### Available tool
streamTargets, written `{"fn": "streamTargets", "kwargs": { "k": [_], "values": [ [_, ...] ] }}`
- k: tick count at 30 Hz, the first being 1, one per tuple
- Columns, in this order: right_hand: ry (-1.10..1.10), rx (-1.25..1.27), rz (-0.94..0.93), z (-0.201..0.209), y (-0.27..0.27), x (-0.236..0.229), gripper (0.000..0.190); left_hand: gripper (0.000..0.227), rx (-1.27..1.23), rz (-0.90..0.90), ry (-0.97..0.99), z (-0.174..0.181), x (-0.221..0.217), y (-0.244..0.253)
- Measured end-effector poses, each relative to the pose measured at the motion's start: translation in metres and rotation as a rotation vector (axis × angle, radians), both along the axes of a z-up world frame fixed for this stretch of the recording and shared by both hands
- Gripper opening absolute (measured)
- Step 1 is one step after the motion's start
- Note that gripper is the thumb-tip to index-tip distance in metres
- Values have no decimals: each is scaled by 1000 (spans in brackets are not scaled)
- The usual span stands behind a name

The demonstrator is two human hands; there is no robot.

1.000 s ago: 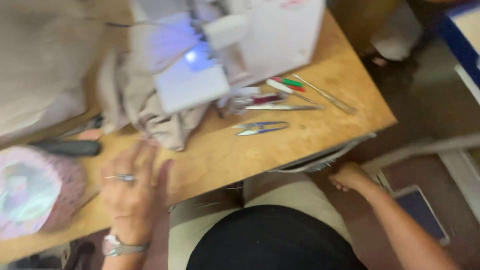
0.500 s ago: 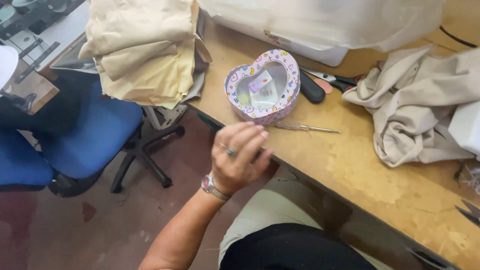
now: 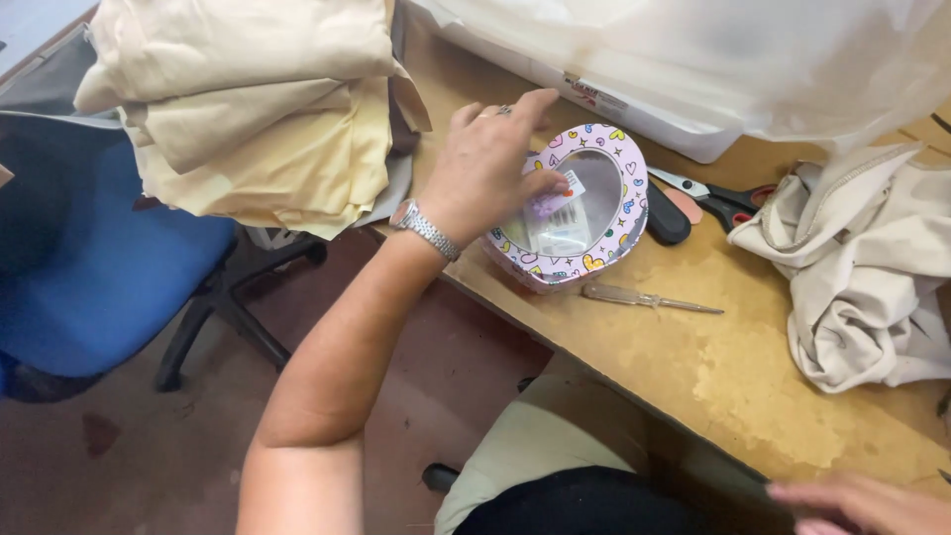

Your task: Threading and adjusting a serger sewing machine using tweezers and small tools

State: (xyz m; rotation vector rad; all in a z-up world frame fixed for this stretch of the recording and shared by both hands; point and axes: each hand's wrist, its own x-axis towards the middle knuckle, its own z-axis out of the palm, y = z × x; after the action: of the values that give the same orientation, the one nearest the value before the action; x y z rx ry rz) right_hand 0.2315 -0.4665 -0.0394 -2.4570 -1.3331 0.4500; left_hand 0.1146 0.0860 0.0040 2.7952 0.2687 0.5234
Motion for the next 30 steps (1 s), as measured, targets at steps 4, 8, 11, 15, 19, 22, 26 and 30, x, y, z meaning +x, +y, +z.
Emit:
{"fn": "streamTargets", "kwargs": {
  "k": [4, 8, 11, 15, 19, 22, 26, 30],
  "values": [
    [-85, -39, -9, 56, 155, -56, 31, 53, -434, -156, -161, 4, 10, 12],
    [-6, -254, -471, 100, 254, -50, 38, 84, -484, -24, 66, 7, 14, 14],
    [-51, -100, -403, 89, 286, -30, 45, 64, -627, -176, -16, -3, 20, 15],
    [-73, 34, -339, 86, 303, -27, 35, 45, -1139, -462, -230, 0, 14, 25],
    [-101, 161, -234, 91, 320, -34, 27, 24, -1345, -602, -628, 22, -3, 53],
    [-186, -81, -207, 104, 348, -43, 34, 10, -1155, -297, -837, 43, -21, 77],
    [-360, -538, -162, 108, 385, -56, 82, 6, -639, 33, -700, 31, -27, 123],
    [-464, -528, -91, 89, 398, -60, 84, 16, -637, 238, -476, 5, -16, 125]
  ]
}}
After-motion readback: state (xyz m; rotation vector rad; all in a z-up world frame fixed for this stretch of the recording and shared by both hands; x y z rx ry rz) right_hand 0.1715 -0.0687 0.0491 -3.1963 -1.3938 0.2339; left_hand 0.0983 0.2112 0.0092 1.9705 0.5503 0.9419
